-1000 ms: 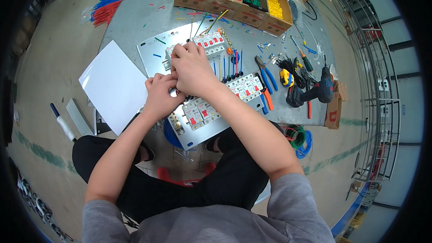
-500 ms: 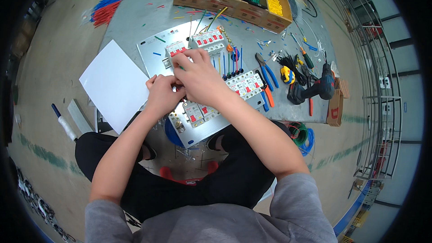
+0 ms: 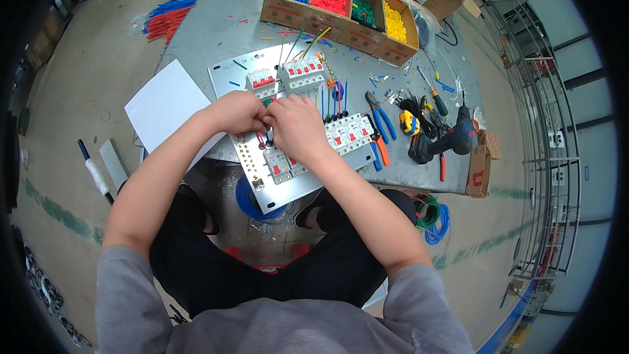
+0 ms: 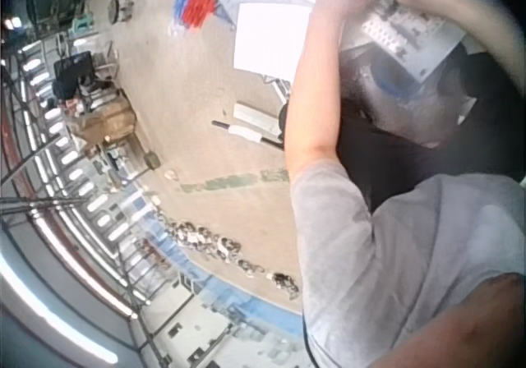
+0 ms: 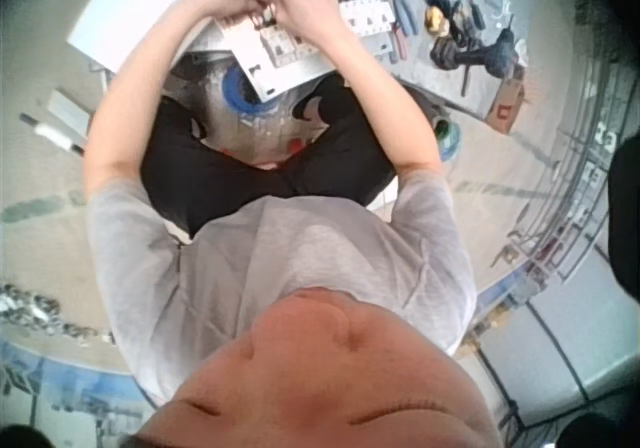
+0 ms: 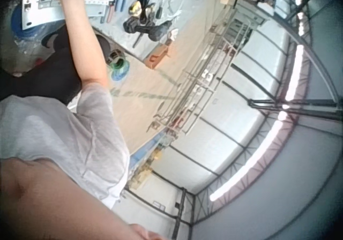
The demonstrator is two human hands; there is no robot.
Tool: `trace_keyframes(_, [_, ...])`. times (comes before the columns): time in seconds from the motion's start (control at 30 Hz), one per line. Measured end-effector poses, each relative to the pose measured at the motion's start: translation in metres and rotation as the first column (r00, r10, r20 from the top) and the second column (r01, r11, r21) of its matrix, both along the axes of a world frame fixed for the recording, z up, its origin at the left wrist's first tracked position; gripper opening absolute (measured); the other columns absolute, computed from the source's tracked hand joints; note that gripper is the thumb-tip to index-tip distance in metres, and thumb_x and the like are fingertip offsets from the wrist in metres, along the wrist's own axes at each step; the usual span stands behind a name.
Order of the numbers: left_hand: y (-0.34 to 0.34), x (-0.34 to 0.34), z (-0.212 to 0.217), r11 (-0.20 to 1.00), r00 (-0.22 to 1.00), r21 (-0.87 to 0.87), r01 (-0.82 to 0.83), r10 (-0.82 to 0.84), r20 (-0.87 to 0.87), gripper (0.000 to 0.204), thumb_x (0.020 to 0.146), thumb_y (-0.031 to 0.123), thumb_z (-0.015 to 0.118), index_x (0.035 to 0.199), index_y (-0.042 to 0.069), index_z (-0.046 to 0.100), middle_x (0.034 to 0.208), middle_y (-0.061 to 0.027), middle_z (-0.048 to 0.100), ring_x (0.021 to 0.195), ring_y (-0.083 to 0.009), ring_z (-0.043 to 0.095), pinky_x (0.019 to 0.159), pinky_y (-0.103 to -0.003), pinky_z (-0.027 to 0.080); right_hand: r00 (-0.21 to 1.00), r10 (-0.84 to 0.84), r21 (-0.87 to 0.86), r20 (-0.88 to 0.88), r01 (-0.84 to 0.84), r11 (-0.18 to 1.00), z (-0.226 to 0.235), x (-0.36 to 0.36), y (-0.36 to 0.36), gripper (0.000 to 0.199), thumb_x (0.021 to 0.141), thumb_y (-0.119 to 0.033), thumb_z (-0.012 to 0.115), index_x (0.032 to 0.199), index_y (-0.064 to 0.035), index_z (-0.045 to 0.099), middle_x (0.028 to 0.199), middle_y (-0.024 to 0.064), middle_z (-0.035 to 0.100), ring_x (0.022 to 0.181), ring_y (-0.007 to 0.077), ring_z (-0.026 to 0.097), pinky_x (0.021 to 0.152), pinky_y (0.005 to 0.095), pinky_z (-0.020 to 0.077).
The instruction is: The person assembles an electrical distribution board by stripping wires, inserting them into terminal blocks, and securing them with a power drill. They handle various colored wires and use pliers and a drill to complete the connections.
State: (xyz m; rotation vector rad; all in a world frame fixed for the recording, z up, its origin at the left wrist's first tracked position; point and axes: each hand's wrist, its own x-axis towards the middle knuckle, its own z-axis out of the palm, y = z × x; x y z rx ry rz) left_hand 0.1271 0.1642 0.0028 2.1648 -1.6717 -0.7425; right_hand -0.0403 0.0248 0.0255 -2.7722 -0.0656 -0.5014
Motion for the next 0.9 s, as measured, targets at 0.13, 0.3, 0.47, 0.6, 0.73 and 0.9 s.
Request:
trace_keyframes(0.13, [-0.004,0.008,0.002,0.993,0.993,-0.012,0.118,-0.118,0.007,0.016,0.085,0.026,0.085,0.099,0.018,0.087,0.083,-0.0123,0.078,0.079,-0.0329,0.074,0.075,-0.045,0.057,0.990,-0.071,0.033,-0.125,0.075,0.997,0.003,0.000,0.005,0.007,0.096,-0.013,0.074,0.093,-0.0074,0.076,0.089,0.0098,0.071,0.095,0.0316,0.068,0.090,0.0435,0.0506])
trace_keyframes(0.3, [-0.002,0.018,-0.011,0.952,0.965,-0.162,0.260,-0.260,0.019,0.020,0.086,0.024,0.084,0.105,0.018,0.087,0.085,-0.0128,0.079,0.078,-0.0344,0.074,0.074,-0.046,0.057,0.970,-0.100,0.044,-0.222,0.112,0.993,0.017,-0.014,0.015,0.011,0.093,-0.015,0.074,0.089,-0.0055,0.073,0.089,0.0129,0.073,0.091,0.0342,0.070,0.088,0.0472,0.0533])
trace_keyframes(0.47, [0.002,0.020,-0.024,0.908,0.947,-0.271,0.318,-0.320,0.037,0.022,0.088,0.021,0.081,0.109,0.017,0.088,0.089,-0.0131,0.080,0.081,-0.0348,0.075,0.076,-0.047,0.058,0.903,-0.183,0.139,-0.388,0.254,0.957,0.021,-0.026,0.026,0.015,0.089,-0.015,0.077,0.083,-0.0009,0.074,0.085,0.0149,0.073,0.086,0.0353,0.072,0.078,0.0472,0.0575])
trace_keyframes(0.6, [0.003,0.022,-0.033,0.869,0.934,-0.349,0.351,-0.350,0.068,0.023,0.087,0.020,0.080,0.108,0.017,0.088,0.091,-0.0128,0.081,0.082,-0.0353,0.075,0.076,-0.047,0.059,0.680,-0.138,0.339,-0.720,0.517,0.786,0.028,-0.007,0.008,0.022,0.090,-0.017,0.081,0.100,0.0027,0.082,0.091,0.0121,0.080,0.081,0.0167,0.074,0.074,0.0367,0.0582])
trace_keyframes(0.73, [0.006,0.020,-0.039,0.878,0.940,-0.337,0.339,-0.327,0.095,0.023,0.088,0.019,0.078,0.109,0.018,0.088,0.091,-0.0127,0.080,0.085,-0.0353,0.075,0.078,-0.048,0.059,0.558,-0.004,0.395,-0.830,0.593,0.702,0.020,0.006,-0.015,0.025,0.094,-0.018,0.083,0.110,0.0009,0.085,0.095,0.0081,0.082,0.088,0.0126,0.071,0.084,0.0321,0.0558])
trace_keyframes(0.9, [0.009,0.018,-0.045,0.880,0.944,-0.344,0.327,-0.291,0.154,0.023,0.088,0.019,0.077,0.109,0.018,0.087,0.091,-0.0122,0.080,0.086,-0.0350,0.076,0.079,-0.049,0.059,0.372,0.009,0.238,-0.928,0.575,0.783,0.015,0.033,-0.026,0.022,0.093,-0.016,0.084,0.111,-0.0032,0.086,0.100,0.0077,0.083,0.094,0.0169,0.072,0.091,0.0347,0.0545])
